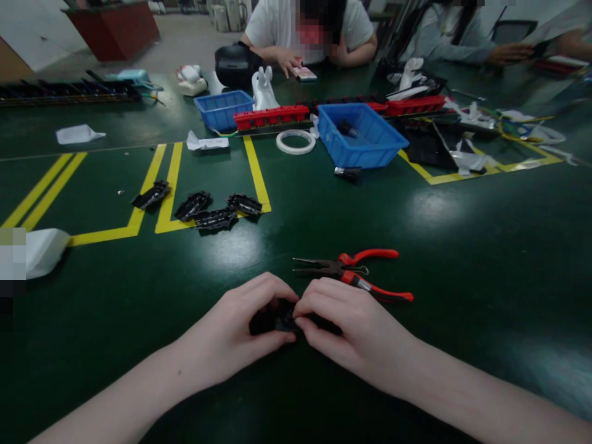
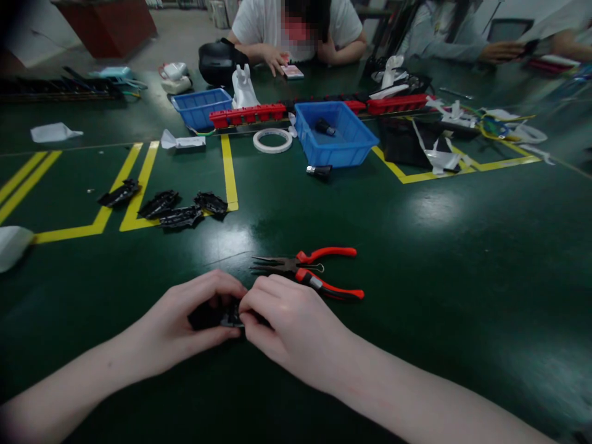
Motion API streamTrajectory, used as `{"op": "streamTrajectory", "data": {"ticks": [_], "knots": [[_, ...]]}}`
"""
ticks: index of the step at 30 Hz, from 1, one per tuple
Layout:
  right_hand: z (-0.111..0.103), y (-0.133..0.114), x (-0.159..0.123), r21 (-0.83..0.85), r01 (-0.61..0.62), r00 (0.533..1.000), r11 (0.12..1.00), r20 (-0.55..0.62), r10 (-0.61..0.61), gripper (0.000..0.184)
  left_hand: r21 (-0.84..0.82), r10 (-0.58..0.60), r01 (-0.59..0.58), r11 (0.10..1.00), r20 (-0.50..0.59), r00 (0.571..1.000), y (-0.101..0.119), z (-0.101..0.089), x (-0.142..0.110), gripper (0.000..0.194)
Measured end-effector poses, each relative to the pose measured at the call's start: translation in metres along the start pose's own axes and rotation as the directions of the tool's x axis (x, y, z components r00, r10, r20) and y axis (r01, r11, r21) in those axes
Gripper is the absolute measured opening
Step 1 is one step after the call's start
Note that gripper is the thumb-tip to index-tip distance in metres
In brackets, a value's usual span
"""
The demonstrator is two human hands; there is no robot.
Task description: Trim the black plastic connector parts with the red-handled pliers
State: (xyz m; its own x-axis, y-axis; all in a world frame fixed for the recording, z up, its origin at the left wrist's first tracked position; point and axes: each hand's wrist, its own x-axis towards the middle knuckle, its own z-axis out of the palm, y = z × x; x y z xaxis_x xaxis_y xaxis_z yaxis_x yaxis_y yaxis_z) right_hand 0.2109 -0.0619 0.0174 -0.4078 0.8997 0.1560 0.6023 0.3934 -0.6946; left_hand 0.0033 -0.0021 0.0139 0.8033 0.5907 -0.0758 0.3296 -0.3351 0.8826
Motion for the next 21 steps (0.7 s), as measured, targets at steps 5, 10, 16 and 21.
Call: {"op": "streamTrajectory", "data": {"ticks": [5, 10, 16, 21], "knots": [[0.001, -0.003, 0.001, -0.006, -0.048, 0.999, 0.999, -0.021, 0.048, 0.012, -0.002, 0.015, -0.015, 1.0, 0.017, 1.0, -0.001, 0.0, 0.001, 0.022], [0.004, -0.008, 0.001, -0.006, -0.12, 0.992, 0.993, -0.024, 0.12, 0.013, 0.022, 0.047, -0.047, 0.999, 0.021, 0.999, -0.007, 0.003, 0.0, 0.021], [0.006, -0.014, 0.002, -0.077, -0.131, 0.991, 0.988, -0.014, 0.13, 0.015, 0.113, 0.045, -0.046, 0.992, 0.016, 0.999, 0.0, 0.004, -0.003, 0.023], [0.007, -0.011, -0.002, -0.13, -0.066, 0.998, 0.989, -0.025, 0.063, 0.009, 0.213, 0.088, -0.083, 0.974, -0.014, 0.996, 0.003, 0.008, -0.005, 0.028]]}}
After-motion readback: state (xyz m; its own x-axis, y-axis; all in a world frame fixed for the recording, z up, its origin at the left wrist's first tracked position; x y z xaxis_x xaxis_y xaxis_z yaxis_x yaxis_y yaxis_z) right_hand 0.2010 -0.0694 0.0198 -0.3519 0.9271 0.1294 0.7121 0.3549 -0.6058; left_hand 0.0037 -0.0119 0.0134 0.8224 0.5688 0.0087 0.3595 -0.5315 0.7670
